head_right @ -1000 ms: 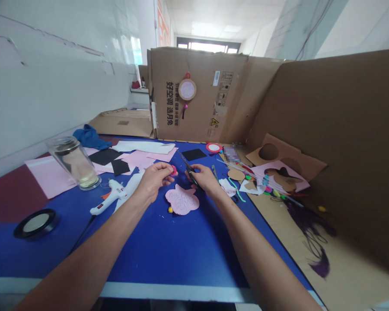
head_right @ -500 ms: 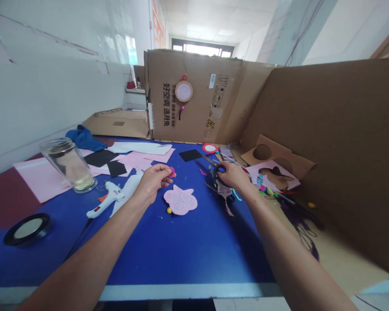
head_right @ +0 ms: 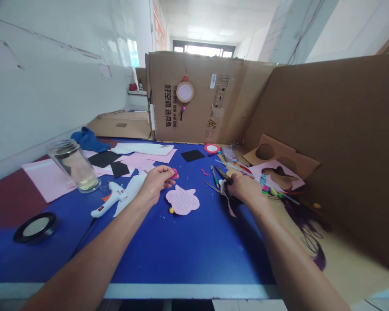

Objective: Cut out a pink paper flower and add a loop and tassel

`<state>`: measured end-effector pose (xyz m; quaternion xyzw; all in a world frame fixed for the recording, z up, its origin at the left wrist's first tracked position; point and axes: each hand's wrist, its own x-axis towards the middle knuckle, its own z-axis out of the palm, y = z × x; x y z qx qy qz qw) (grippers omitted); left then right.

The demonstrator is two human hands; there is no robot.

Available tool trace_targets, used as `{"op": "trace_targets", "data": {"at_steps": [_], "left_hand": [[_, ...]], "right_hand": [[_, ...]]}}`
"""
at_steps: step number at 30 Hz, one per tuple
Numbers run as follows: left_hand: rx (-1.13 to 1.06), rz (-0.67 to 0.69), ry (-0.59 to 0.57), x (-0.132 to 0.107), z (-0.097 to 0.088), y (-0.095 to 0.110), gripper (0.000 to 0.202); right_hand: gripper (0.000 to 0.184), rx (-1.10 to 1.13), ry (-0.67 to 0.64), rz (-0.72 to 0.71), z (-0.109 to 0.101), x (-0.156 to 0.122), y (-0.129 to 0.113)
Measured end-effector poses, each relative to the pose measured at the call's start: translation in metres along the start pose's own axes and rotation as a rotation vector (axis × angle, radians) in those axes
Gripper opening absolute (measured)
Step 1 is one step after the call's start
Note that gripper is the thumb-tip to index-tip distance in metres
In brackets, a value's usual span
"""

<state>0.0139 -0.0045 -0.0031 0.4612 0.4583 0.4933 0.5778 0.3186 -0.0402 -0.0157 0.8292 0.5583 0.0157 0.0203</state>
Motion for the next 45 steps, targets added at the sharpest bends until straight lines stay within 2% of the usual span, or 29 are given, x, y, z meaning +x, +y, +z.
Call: {"op": "trace_targets", "data": {"at_steps": [3,4,6,9,11,13,18,26,36,45], "left_hand": [[0.004,-0.001,0.001,-0.002,0.001,0.001,0.014],[0.005,0.002,0.003,-0.003,0.002,0.001,0.013],[-0.002,0.014,-0.001,-0.004,0.004,0.0,0.012],[-0.034,0.043,0.0,-0.003,0.005,-0.004,0.007],[-0.051,0.053,0.006,-0.001,0.005,-0.007,0.006],[-0.055,0.048,0.008,0.0,0.005,-0.011,0.008],[-0.05,0.035,-0.023,0.0,0.008,-0.015,0.012],[-0.055,0.016,-0.071,-0.001,0.01,-0.017,0.01],[0.01,-0.036,-0.156,-0.004,0.008,-0.016,0.017],[0.126,-0.015,-0.138,-0.007,0.01,-0.016,0.012]], "right_hand": [[0.043,0.005,-0.008,-0.015,-0.01,0.0,-0.001],[0.041,0.076,0.068,-0.052,-0.014,-0.001,-0.008],[0.038,0.371,0.144,-0.251,-0.024,-0.009,-0.031],[0.046,0.989,-0.045,-0.547,-0.03,-0.027,-0.079],[0.051,1.189,-0.137,-0.577,-0.028,-0.037,-0.106],[0.043,1.283,-0.102,-0.517,-0.022,-0.042,-0.121],[0.032,1.397,-0.127,-0.466,-0.01,-0.043,-0.124],[0.031,1.496,-0.1,-0.409,0.0,-0.041,-0.118],[0.032,1.54,-0.149,-0.4,0.001,-0.042,-0.115],[0.031,1.56,-0.213,-0.388,-0.003,-0.046,-0.117]]}}
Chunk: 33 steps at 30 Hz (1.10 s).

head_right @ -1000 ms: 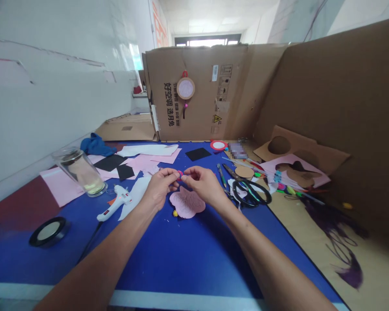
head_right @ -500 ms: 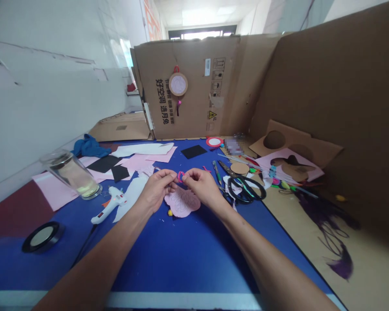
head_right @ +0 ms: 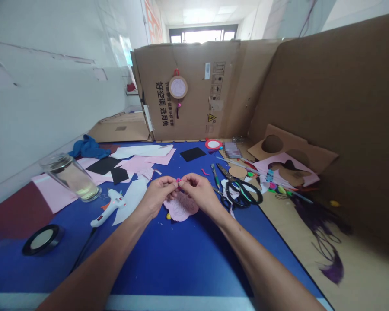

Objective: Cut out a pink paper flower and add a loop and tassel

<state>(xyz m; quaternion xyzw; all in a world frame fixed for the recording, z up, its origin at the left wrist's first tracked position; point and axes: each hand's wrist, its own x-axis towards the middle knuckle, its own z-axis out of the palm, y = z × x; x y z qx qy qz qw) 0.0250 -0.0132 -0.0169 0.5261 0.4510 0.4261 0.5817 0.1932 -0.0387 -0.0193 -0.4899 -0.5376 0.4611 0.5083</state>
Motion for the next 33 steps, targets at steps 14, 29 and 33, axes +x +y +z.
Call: {"op": "trace_targets", "data": {"at_steps": [14,29,33], "left_hand": [[0.011,-0.04,-0.029,-0.003,0.002,0.002,0.016],[-0.246,-0.141,-0.069,-0.005,-0.002,0.007,0.017],[-0.204,-0.079,-0.015,-0.004,-0.003,0.009,0.025]], "right_hand": [[0.037,0.114,0.061,0.047,-0.002,0.0,0.001],[0.021,-0.51,0.034,-0.567,-0.008,-0.013,0.003],[0.014,-0.331,0.156,-0.385,-0.008,-0.01,-0.001]]}}
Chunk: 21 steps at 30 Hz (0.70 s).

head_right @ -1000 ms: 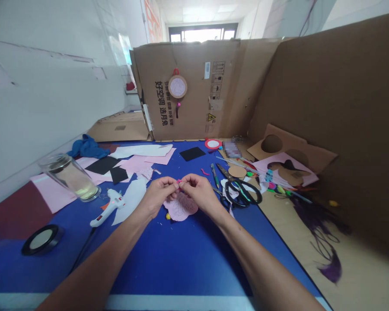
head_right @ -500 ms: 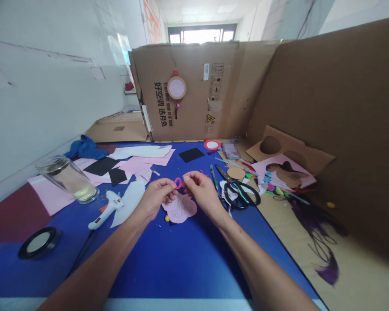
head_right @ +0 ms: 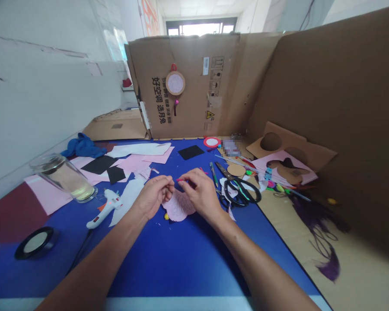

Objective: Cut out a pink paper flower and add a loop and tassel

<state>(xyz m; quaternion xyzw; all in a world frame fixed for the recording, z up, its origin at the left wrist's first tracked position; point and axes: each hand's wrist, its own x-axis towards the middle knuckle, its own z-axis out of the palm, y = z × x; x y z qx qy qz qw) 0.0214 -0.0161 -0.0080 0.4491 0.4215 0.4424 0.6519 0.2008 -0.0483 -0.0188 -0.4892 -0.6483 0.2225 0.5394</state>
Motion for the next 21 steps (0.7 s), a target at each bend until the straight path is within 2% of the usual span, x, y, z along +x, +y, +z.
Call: {"op": "trace_targets", "data": {"at_steps": [3,6,9,14,21], "left_hand": [[0.134,0.098,0.058,-0.0018,0.0025,0.003,0.022],[0.229,0.107,0.005,-0.0049,0.0061,0.0036,0.022],[0.255,0.102,-0.017,-0.0057,0.0077,0.0009,0.017],[0.229,0.086,0.025,-0.0019,0.0051,-0.0029,0.014],[0.249,0.076,0.012,-0.0019,0.0042,-0.0022,0.01]], "right_hand": [[0.025,0.254,-0.014,0.305,-0.0003,0.0043,-0.0013],[0.036,0.417,-0.053,0.435,0.0016,0.0061,-0.0001],[0.041,0.475,-0.066,0.472,0.0039,0.0055,0.0021],[0.039,0.564,-0.102,0.478,0.0013,0.0042,0.0038],[0.037,0.534,-0.095,0.458,0.0013,0.0048,0.0008]]}}
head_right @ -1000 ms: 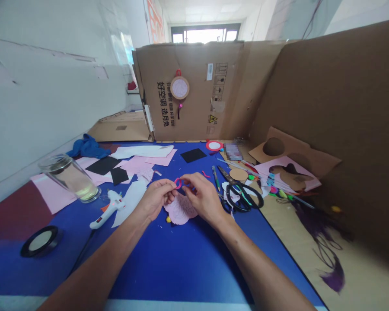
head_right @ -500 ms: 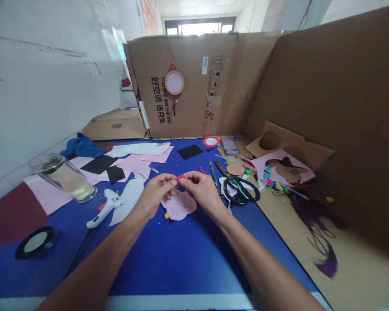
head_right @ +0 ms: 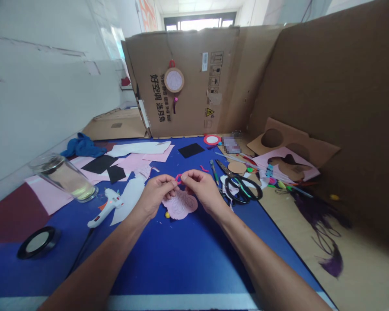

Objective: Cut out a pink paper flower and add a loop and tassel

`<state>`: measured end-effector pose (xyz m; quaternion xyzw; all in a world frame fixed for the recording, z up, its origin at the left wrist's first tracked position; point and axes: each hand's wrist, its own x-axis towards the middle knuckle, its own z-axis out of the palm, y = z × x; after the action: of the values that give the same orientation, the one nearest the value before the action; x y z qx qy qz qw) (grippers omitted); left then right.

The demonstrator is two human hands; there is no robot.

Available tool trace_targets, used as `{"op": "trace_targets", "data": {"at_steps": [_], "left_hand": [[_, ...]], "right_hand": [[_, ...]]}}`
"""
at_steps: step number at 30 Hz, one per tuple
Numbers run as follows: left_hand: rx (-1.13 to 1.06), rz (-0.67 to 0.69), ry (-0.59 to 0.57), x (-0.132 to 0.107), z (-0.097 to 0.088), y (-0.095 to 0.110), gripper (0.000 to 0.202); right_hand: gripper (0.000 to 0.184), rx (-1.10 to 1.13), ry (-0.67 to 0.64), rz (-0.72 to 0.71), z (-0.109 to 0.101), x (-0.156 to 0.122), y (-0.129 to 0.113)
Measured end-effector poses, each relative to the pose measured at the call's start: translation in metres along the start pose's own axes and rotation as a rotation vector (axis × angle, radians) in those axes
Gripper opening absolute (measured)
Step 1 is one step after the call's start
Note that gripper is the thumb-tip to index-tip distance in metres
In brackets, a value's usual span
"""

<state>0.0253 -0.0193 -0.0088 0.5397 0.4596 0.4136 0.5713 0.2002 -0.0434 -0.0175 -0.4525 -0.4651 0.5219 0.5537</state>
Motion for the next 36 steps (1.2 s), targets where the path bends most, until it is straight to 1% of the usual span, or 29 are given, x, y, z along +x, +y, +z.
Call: {"op": "trace_targets", "data": {"at_steps": [4,7,11,18,25,29,36], "left_hand": [[0.014,0.036,0.022,-0.0016,0.0008,0.0031,0.012],[0.034,0.069,0.032,-0.0023,0.0015,0.0045,0.011],[0.046,0.071,0.016,-0.0027,0.0026,0.0031,0.008],[0.043,0.074,-0.014,-0.0018,0.0008,-0.0002,0.014],[0.036,0.061,-0.022,-0.0031,-0.0005,0.0058,0.013],[0.031,0.078,-0.043,-0.0026,-0.0002,0.0039,0.013],[0.009,0.059,-0.033,-0.0012,0.0008,0.0023,0.012]], "right_hand": [[0.036,-0.071,0.027,-0.005,0.0026,-0.0009,-0.0029],[0.035,-0.132,0.01,-0.02,0.0039,-0.002,-0.0046],[0.033,-0.157,-0.004,-0.042,0.0056,-0.0029,-0.0051],[0.031,-0.164,0.0,-0.045,0.0037,-0.0023,-0.0052],[0.027,-0.162,0.017,-0.034,0.0036,-0.0021,-0.0063],[0.027,-0.168,0.015,-0.022,0.0045,-0.0024,-0.0067],[0.03,-0.135,0.003,-0.012,0.005,-0.0034,-0.0086]]}}
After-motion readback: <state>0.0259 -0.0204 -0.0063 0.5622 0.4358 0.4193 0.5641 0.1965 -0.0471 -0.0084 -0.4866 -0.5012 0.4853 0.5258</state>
